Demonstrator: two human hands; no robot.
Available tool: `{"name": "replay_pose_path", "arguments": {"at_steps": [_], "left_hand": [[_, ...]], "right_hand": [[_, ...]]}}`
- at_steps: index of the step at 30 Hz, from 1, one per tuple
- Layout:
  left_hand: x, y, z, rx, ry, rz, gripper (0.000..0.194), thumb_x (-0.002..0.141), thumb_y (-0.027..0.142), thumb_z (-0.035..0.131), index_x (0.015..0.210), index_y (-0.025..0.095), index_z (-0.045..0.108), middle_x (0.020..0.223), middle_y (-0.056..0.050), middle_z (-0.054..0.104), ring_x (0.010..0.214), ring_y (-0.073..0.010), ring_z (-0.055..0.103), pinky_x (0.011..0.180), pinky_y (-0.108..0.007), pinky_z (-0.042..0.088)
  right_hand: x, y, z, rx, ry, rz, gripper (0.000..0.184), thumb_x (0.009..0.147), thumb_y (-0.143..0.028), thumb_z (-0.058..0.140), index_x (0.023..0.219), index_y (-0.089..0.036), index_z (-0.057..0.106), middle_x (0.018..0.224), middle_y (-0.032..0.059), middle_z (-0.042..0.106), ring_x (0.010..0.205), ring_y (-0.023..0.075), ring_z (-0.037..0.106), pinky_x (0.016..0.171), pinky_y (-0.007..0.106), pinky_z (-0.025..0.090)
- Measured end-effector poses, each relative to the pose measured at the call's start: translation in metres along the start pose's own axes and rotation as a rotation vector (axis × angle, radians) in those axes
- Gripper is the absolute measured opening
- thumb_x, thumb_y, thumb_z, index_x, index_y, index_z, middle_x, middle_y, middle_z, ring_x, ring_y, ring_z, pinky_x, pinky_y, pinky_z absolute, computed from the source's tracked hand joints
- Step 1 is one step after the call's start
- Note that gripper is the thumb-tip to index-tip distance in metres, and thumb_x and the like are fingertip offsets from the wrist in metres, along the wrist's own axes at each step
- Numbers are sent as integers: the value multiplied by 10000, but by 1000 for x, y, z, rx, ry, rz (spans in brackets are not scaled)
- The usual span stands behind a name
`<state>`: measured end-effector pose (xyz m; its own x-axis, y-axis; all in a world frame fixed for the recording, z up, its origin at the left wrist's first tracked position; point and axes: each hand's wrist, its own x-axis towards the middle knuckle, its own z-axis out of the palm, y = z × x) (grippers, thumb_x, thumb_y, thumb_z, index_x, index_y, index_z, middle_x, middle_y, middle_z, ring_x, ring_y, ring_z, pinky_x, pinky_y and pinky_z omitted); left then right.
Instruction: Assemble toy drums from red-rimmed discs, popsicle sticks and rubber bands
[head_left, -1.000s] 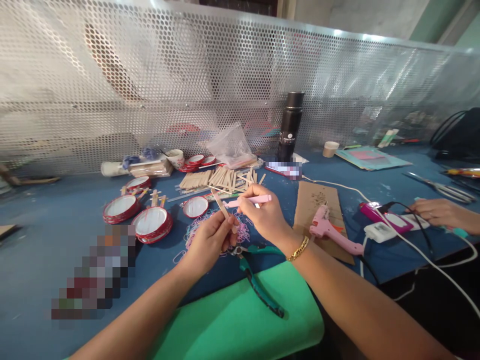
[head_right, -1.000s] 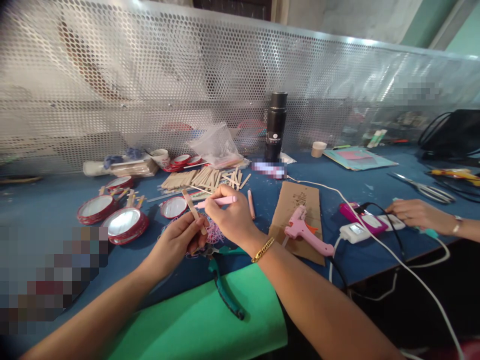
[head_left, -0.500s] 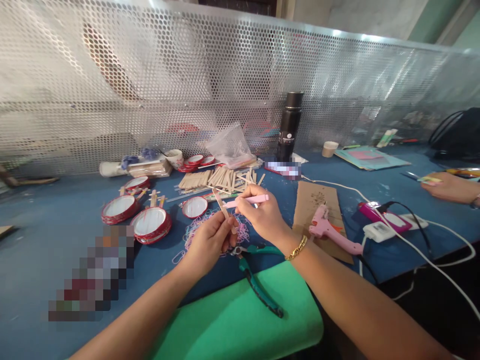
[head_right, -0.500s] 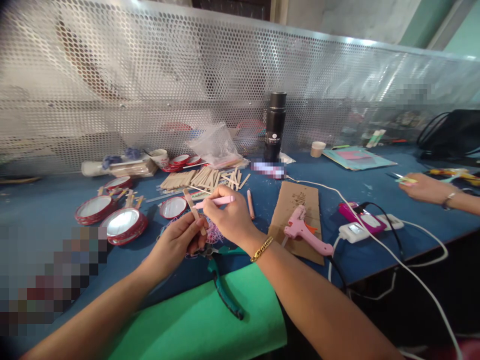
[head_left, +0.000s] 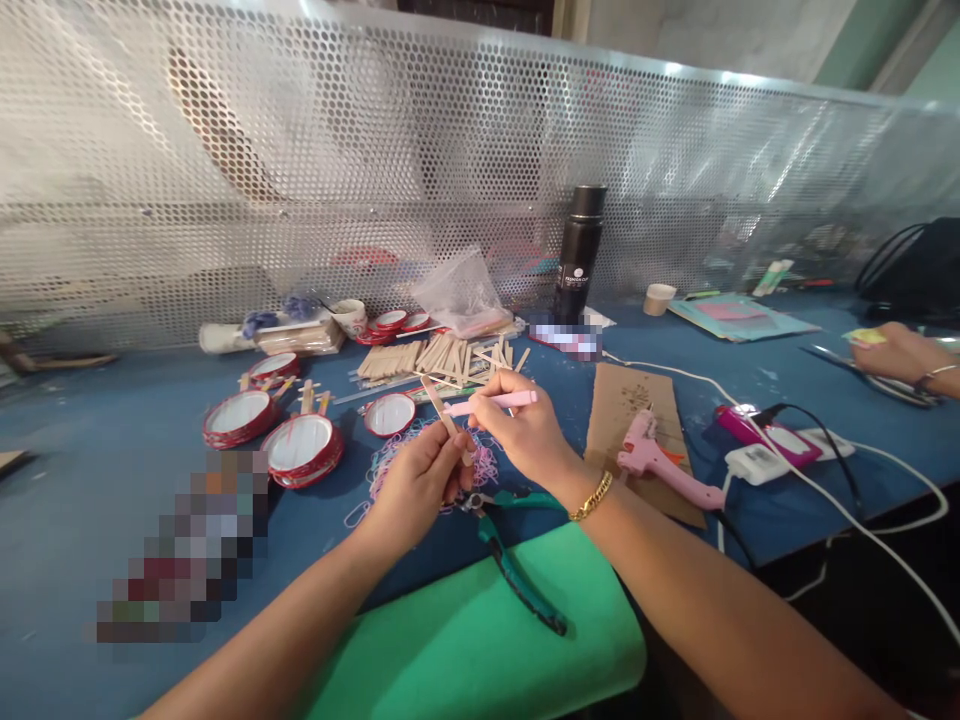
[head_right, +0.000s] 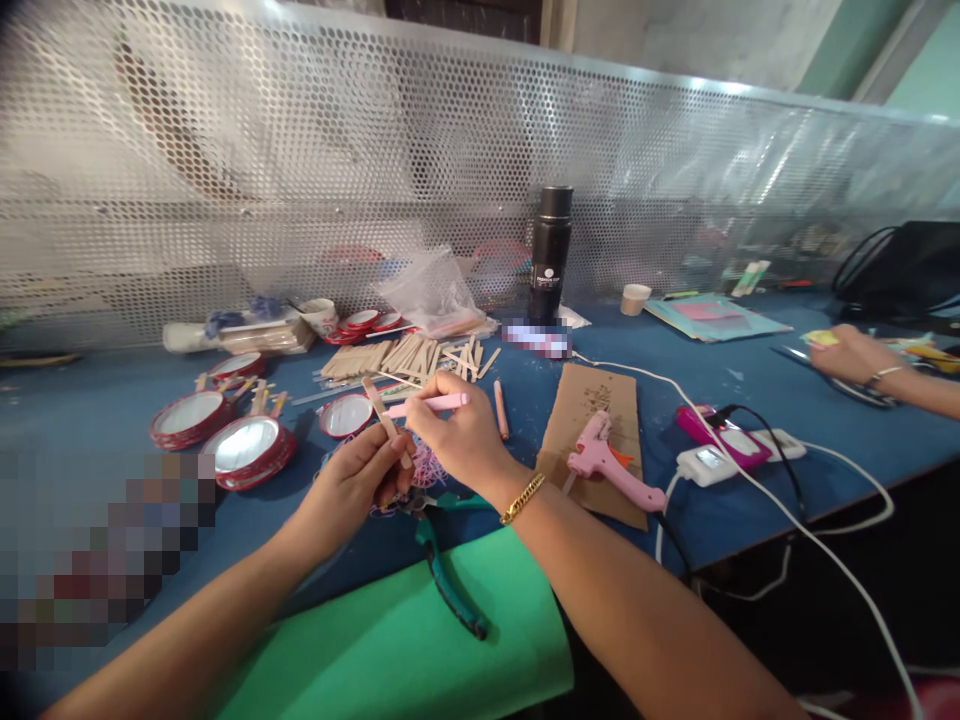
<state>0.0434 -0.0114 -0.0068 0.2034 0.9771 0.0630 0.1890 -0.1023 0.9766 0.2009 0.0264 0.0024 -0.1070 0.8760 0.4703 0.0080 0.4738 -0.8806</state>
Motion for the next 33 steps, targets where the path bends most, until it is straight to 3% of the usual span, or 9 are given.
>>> {"name": "replay_pose_path", "arguments": {"at_steps": [6, 13, 21, 26, 33], "left_hand": [[-1, 1, -1, -20, 25, -32, 406, 891, 610, 606, 849, 209, 562, 570, 49, 589, 444, -89, 450, 424, -209, 322], [1, 1, 0, 5, 4, -3, 413, 892, 618, 597, 807, 217, 545, 558, 49, 576, 439, -88, 432, 427, -216, 331], [0, 0, -1, 36, 31, -7, 371, 899, 574, 576, 810, 215, 552, 559, 49, 570, 451, -91, 444, 435, -211, 334], [1, 2, 0, 29, 19, -12, 383, 895, 589, 586, 801, 220, 547, 553, 46, 573, 440, -93, 428, 434, -212, 321], [1, 1, -1, 20, 34, -6, 384, 892, 586, 595, 797, 217, 552, 549, 46, 566, 440, -91, 423, 434, -211, 327]], "right_hand": [[2, 3, -3, 0, 52, -8, 192, 866, -322, 634, 705, -228, 589, 668, -13, 654, 643, 153, 584, 629, 282, 445], [0, 1, 0, 15, 3, -2, 203, 864, -316, 635, 689, -226, 583, 661, -15, 649, 622, 148, 562, 609, 279, 435], [2, 3, -3, 31, 35, -4, 185, 865, -321, 636, 710, -229, 597, 676, -15, 667, 656, 155, 610, 633, 279, 464], [2, 1, -2, -15, 7, -16, 201, 858, -306, 632, 681, -227, 578, 650, -17, 640, 615, 145, 551, 596, 274, 425], [2, 2, -2, 7, 18, 2, 196, 876, -322, 629, 708, -232, 583, 683, -13, 669, 663, 155, 607, 644, 280, 466]]}}
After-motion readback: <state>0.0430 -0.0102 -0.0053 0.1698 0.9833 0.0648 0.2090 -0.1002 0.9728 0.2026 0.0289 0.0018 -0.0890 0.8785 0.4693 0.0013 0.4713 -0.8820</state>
